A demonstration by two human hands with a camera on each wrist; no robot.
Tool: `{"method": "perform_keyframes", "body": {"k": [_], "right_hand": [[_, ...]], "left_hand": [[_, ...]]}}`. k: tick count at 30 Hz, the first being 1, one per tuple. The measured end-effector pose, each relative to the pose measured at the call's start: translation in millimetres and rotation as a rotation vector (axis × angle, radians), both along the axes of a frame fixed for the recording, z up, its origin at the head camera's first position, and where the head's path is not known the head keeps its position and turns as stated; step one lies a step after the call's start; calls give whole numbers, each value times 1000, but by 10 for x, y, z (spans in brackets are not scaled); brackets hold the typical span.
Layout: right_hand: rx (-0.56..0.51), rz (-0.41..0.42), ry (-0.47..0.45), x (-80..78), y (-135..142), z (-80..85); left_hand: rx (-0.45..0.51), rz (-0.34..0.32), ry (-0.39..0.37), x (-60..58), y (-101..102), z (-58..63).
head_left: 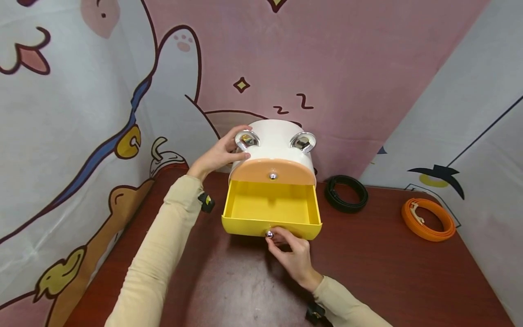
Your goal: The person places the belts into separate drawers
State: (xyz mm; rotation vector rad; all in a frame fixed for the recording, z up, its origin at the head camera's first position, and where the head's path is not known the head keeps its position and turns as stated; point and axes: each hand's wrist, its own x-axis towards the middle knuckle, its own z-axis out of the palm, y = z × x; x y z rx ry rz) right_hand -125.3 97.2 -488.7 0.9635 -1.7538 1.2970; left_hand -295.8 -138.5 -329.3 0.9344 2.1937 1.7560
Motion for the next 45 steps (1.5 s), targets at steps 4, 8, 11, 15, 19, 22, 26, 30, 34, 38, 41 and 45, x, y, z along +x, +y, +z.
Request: {"method": "perform_keyframes", "body": {"k": [4,8,11,15,19,22,26,30,34,38,41,45], "right_hand": [[1,12,2,5,-2,15],[6,28,4,3,10,23],[14,40,9,2,41,45],[-8,36,13,10,121,127],[-52,41,13,52,235,337],[-88,80,-7,105,328,562],[-135,97,-32,126,481,740],[-166,39,-38,101,640,804],[-193,-52,-99,51,779,839],[-203,-111,-156,-18,893,838],[-210,-128,-180,-83,973,818],[-247,-145,-232,-213,1098,785]], "left_hand": [[-3,1,-5,-9,-7,-3],[-16,8,-4,-11,-7,-5],[-18,11,-7,-6,-5,-3],[2,-6,-6,-15,-3,3],[24,-32,3,-29,-1,14],[7,-24,-4,-21,3,20],[-40,23,-12,0,2,20],[-60,51,-8,7,-4,19],[-55,54,-10,2,-9,15],[-44,39,-14,1,-8,7],[-40,25,-14,1,-5,3],[-47,28,-14,1,-2,10]]}}
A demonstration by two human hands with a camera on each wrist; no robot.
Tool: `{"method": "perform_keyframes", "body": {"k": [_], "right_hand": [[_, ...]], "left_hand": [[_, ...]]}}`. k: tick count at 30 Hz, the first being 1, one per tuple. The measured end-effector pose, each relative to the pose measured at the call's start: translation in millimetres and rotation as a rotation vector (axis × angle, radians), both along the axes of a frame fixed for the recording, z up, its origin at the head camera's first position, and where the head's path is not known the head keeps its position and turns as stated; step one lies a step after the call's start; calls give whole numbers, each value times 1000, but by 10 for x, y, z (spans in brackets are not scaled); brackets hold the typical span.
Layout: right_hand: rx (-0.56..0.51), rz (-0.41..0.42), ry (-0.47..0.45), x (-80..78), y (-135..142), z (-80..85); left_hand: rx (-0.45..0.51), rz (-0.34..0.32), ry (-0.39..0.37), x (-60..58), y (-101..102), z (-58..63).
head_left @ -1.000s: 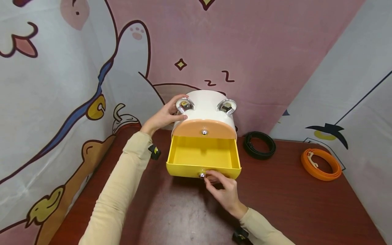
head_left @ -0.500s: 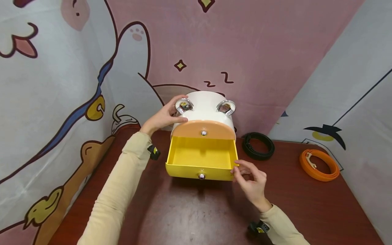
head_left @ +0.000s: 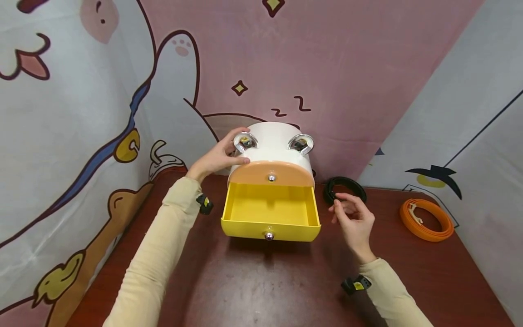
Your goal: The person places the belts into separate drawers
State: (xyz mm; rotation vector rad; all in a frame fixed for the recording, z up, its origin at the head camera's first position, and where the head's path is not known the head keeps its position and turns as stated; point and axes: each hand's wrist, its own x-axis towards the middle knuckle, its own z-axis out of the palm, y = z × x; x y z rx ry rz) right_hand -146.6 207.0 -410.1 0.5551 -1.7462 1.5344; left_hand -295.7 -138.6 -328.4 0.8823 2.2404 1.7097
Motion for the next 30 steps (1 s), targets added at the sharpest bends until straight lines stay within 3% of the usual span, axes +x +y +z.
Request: {"method": "perform_keyframes", "body": {"k": [7,16,23,26,30], "right_hand": [[-104,-29,-67,-252,209,-79],[-123,-88,-163,-473,391,-249],[-170,-130,-238,-631,557,-535],[-155,-187,-268,-722,637,-705],[-86,-355,-391,-806,723,-865]], "left_hand": [[-25,17,-7,-5,-6,14],[-2,-3,-11,8,-9,10],[2,-7,0,-10,-15,-18],[-4,-2,-5,-17,-14,-23],[-15,7,-7,-23,-17,-32]]}}
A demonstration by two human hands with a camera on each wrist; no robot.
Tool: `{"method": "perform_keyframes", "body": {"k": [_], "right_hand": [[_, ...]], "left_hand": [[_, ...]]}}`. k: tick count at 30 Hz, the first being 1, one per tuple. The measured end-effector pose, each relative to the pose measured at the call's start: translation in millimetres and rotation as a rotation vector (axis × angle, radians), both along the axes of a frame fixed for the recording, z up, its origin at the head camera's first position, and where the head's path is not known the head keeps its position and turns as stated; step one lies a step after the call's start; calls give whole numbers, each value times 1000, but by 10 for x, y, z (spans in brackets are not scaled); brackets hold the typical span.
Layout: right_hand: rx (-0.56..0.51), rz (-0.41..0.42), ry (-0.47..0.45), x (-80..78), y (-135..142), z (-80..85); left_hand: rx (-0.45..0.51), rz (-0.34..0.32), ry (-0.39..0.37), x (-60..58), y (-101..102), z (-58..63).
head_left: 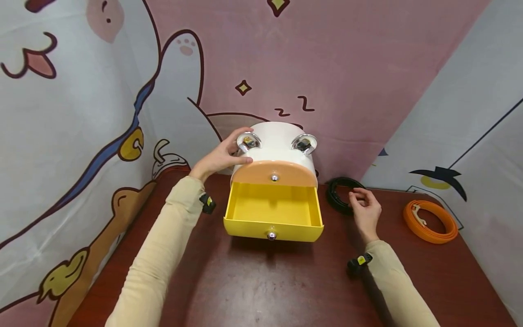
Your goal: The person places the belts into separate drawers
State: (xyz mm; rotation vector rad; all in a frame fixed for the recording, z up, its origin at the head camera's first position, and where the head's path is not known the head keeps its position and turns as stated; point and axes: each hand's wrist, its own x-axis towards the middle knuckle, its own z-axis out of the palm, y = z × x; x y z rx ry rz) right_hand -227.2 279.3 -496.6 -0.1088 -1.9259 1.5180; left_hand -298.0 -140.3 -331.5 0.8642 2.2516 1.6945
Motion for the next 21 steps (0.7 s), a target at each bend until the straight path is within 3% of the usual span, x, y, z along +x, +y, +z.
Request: {"method": "perform_keyframes", "body": {"k": [3,6,14,21], "right_hand": [[73,-101,-135,-13,55,-54],[127,-140,-228,-17,121,-114],[167,-194,-285,-44,225,-219],[164,-156,-458,-59,288,-272]], "left_hand": [[-8,8,1,-1,4,3],[-10,16,-2,8,4,12],[10,0,3,-1,1,14],[16,-10,0,1,-8,13]]}}
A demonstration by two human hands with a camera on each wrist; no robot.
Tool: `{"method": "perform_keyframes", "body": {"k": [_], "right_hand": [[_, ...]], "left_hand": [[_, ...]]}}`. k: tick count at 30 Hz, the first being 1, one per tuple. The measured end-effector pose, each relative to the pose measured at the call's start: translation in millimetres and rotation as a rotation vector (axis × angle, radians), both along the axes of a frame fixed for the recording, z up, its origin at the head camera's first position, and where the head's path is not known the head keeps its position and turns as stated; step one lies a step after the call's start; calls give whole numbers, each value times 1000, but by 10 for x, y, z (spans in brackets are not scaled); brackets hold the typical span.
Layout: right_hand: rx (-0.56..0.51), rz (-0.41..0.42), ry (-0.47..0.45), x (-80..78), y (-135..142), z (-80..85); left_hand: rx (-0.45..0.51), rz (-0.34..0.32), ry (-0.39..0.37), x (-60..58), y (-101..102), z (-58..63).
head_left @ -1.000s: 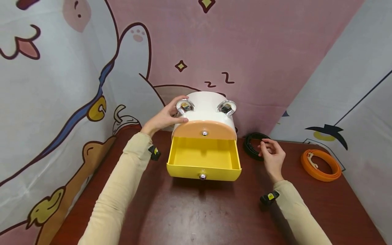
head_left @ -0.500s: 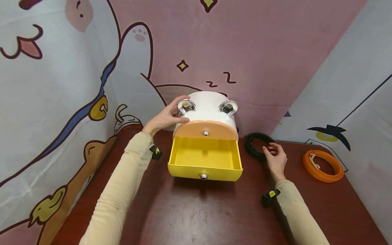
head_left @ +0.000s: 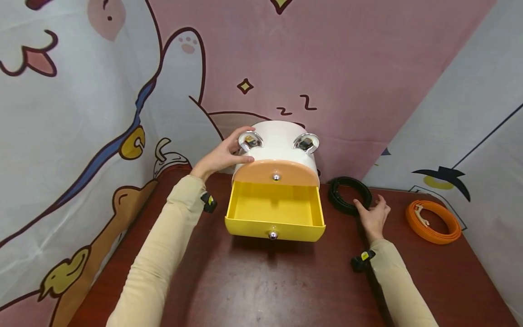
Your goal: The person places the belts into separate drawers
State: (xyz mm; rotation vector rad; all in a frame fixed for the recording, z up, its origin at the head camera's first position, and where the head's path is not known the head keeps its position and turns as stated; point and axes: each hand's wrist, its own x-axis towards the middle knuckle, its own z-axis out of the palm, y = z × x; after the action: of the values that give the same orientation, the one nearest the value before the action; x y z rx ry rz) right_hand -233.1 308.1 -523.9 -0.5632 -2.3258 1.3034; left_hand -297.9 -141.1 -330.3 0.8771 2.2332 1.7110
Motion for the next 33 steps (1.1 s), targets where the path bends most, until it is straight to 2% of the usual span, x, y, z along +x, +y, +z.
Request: {"method": "perform_keyframes", "body": {"k": [5,9,17,23,27,33], "right_hand": [[32,55,-75,-5,83,6],[13,81,-114,-5,138,31],[45,197,-139,-7,219,49],[71,263,-144,8,240,38],[47,263,-162,39,254,38],[-30,191,-188,77,252,26]], "left_hand": [[-2,4,-2,0,11,7],[-9,10,-4,-1,20,6],[0,23,-19,22,28,1],[18,8,-13,17,15,15],[13,7,-13,15,13,13],[23,1,-27,0,20,-11]]}}
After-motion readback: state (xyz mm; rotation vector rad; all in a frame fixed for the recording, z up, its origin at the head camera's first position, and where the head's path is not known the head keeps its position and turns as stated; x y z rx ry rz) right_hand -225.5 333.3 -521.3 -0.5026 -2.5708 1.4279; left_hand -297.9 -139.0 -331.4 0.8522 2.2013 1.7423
